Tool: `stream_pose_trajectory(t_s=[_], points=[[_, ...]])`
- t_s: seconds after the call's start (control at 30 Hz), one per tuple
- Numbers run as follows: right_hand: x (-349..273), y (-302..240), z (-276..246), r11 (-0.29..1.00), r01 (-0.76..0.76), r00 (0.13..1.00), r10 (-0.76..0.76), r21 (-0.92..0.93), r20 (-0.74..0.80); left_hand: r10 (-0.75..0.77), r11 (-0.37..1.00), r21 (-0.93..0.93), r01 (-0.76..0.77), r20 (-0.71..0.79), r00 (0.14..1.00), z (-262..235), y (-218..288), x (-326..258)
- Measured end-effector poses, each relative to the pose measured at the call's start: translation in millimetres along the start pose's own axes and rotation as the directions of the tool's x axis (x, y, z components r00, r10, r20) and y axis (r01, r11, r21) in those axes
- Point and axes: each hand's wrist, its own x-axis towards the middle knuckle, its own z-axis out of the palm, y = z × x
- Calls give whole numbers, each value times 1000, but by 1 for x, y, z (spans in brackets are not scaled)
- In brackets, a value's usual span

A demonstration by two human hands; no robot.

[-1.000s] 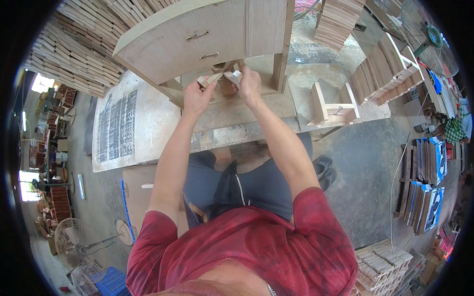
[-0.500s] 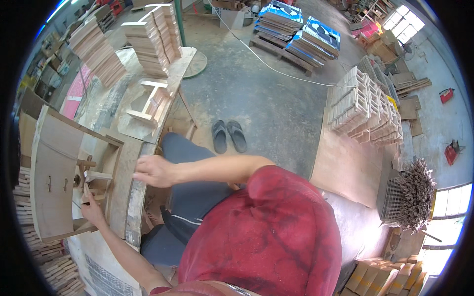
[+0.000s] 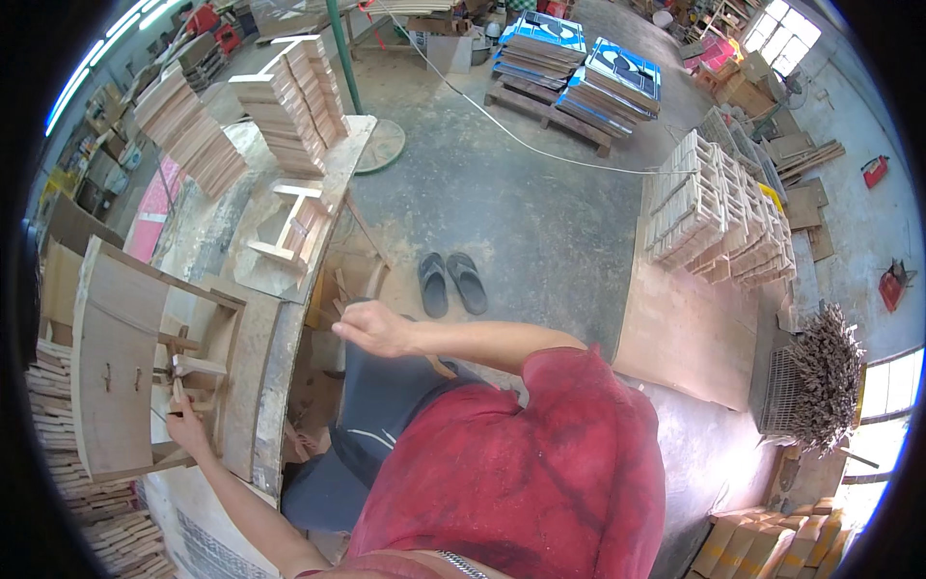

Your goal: The recorder is assembling small wooden cross-shaped stands from interlocking pre-cut wooden pieces in a factory setting.

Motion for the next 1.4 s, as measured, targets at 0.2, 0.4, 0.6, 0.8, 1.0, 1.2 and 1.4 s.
stream_pose_trajectory(t_s=[0.2, 0.4, 0.6, 0.8, 1.0, 1.2, 1.4], points=[[6, 2, 13, 992, 128, 992, -128, 23, -3, -17, 999, -32, 17, 9, 1000, 13, 4, 5], [2, -4, 9, 998, 48, 997, -50, 35, 61, -30, 997, -77, 26, -55, 998, 15, -6, 4], [8, -17, 8, 989, 150, 988, -150, 2, 36, 14, 1000, 18, -13, -70, 997, 14, 14, 3], [2, -40, -12, 985, 172, 982, -170, -20, 81, 52, 996, -64, -55, -37, 998, 20, 38, 6], [35, -52, 18, 960, 265, 947, -276, 85, 164, 38, 999, -22, -44, -200, 979, -11, 12, -30], [58, -46, 12, 990, 140, 947, -131, -7, 294, -65, 987, -147, 59, -38, 997, 25, 53, -5], [86, -59, 52, 988, 131, 872, -154, 82, 464, -65, 975, -218, 52, -57, 996, -28, 71, -76]])
